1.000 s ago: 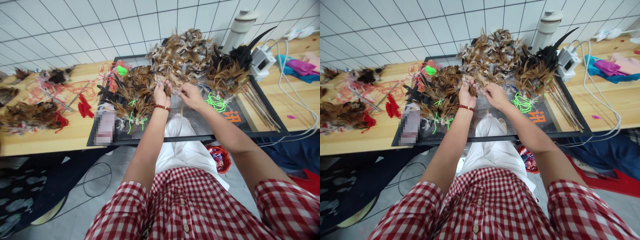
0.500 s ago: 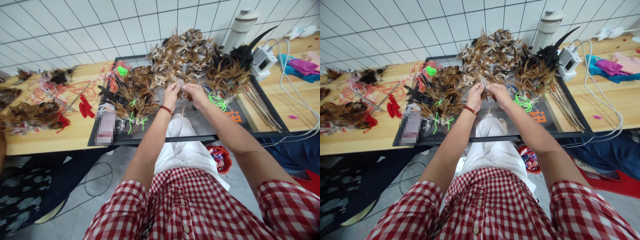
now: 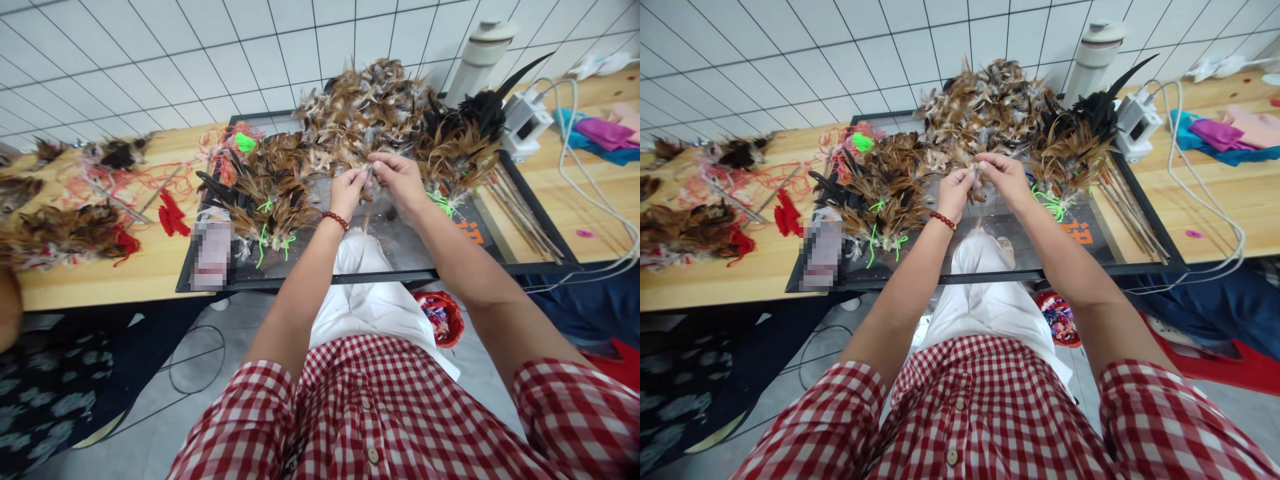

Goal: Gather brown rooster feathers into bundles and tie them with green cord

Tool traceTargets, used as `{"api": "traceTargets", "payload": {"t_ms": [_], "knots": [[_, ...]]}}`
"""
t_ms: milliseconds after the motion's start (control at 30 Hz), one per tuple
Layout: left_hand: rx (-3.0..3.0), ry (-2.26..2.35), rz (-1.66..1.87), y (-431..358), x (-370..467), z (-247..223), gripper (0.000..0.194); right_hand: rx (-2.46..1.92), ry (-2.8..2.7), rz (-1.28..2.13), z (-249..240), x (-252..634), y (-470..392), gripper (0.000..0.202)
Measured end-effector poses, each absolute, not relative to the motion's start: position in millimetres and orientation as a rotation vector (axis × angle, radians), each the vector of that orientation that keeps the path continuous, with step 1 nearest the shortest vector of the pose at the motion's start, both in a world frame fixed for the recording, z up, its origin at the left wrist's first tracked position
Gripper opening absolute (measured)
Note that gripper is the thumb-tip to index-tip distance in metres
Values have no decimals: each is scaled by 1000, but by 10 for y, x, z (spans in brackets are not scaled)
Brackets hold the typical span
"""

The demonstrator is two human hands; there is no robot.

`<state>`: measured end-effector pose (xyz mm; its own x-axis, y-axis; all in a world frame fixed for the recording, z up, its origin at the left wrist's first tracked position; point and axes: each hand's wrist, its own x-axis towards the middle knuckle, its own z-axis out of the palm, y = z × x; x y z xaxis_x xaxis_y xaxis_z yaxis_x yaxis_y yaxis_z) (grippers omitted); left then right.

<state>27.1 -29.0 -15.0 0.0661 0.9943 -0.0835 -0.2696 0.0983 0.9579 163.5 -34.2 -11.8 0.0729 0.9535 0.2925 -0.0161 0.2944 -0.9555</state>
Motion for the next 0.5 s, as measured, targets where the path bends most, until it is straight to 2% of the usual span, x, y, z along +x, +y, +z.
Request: {"api": "traceTargets", "payload": {"t_ms": [133, 233, 500], "knots": [[943, 908, 1110, -331, 286, -123, 27, -918, -1272, 1087, -75, 1685, -360, 56], [870, 788, 1031, -354, 286, -91, 23, -917, -1243, 1135, -45, 1746, -361, 52], [809, 785, 988, -297, 230, -143, 19, -989, -1288, 1020, -97, 1736, -333, 47]]}}
